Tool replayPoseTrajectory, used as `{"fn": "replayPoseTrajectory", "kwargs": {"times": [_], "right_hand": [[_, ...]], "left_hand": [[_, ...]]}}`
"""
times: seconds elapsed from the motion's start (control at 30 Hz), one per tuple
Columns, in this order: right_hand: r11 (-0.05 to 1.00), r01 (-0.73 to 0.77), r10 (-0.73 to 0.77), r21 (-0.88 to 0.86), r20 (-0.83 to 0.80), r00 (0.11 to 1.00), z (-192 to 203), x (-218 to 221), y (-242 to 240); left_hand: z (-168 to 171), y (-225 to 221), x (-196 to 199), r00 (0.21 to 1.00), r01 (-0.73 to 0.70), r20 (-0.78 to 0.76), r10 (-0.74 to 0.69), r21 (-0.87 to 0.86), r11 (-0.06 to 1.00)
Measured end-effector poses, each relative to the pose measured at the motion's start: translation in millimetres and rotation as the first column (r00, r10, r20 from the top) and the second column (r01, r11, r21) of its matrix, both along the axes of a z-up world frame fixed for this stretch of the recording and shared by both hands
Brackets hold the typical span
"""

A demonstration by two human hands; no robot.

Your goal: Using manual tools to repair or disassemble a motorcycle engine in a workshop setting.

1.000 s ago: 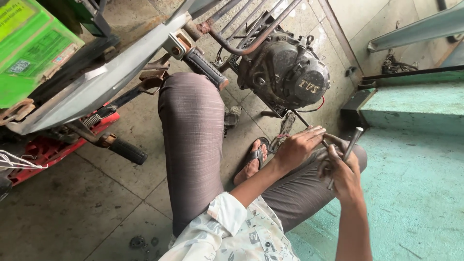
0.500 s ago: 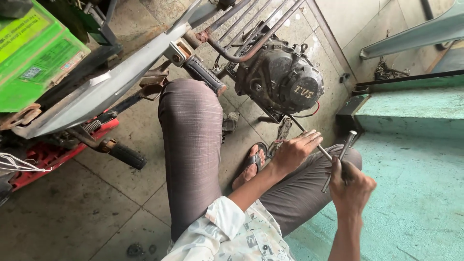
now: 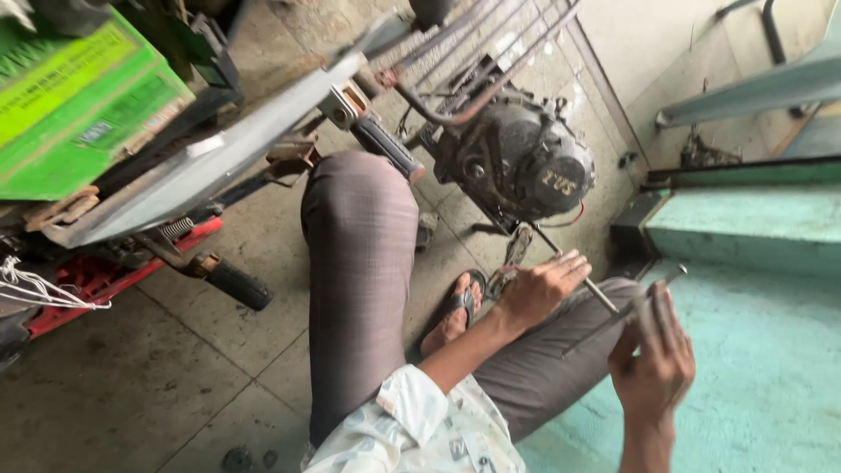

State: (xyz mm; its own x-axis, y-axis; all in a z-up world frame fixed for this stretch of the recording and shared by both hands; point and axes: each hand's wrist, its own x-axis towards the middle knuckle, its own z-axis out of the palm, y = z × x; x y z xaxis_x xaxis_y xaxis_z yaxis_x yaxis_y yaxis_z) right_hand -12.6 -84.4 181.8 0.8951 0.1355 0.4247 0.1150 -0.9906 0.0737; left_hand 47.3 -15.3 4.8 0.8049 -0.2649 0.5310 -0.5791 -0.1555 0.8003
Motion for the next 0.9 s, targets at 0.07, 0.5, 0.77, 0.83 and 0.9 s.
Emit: {"fn": "replayPoseTrajectory", "kwargs": {"times": [0.07, 0.5, 0.77, 0.83, 0.9], "right_hand": [[0.988, -0.042, 0.030, -0.146, -0.082, 0.996, -8, -8, -26], [0.939, 0.151, -0.227, -0.311, -0.227, 0.947, -21, -25, -42], [0.853, 0.488, -0.422, 0.185, -0.305, 0.854, -63, -27, -72], [0.842, 0.495, -0.416, 0.216, -0.323, 0.850, -58, -23, -67], [0.844, 0.480, -0.360, 0.241, -0.410, 0.838, -51, -16, -54]], "left_hand": [[1, 3, 3, 1.000, 0.020, -0.011, -0.020, -0.005, 1.000], [-11, -10, -3, 0.999, 0.042, -0.025, -0.042, 0.004, 0.999], [-11, -9, -1, 0.999, 0.041, -0.029, -0.041, -0.012, 0.999], [-12, -10, -1, 0.999, 0.045, -0.026, -0.045, -0.010, 0.999], [-11, -8, -2, 0.998, 0.052, -0.019, -0.052, -0.007, 0.999]]}}
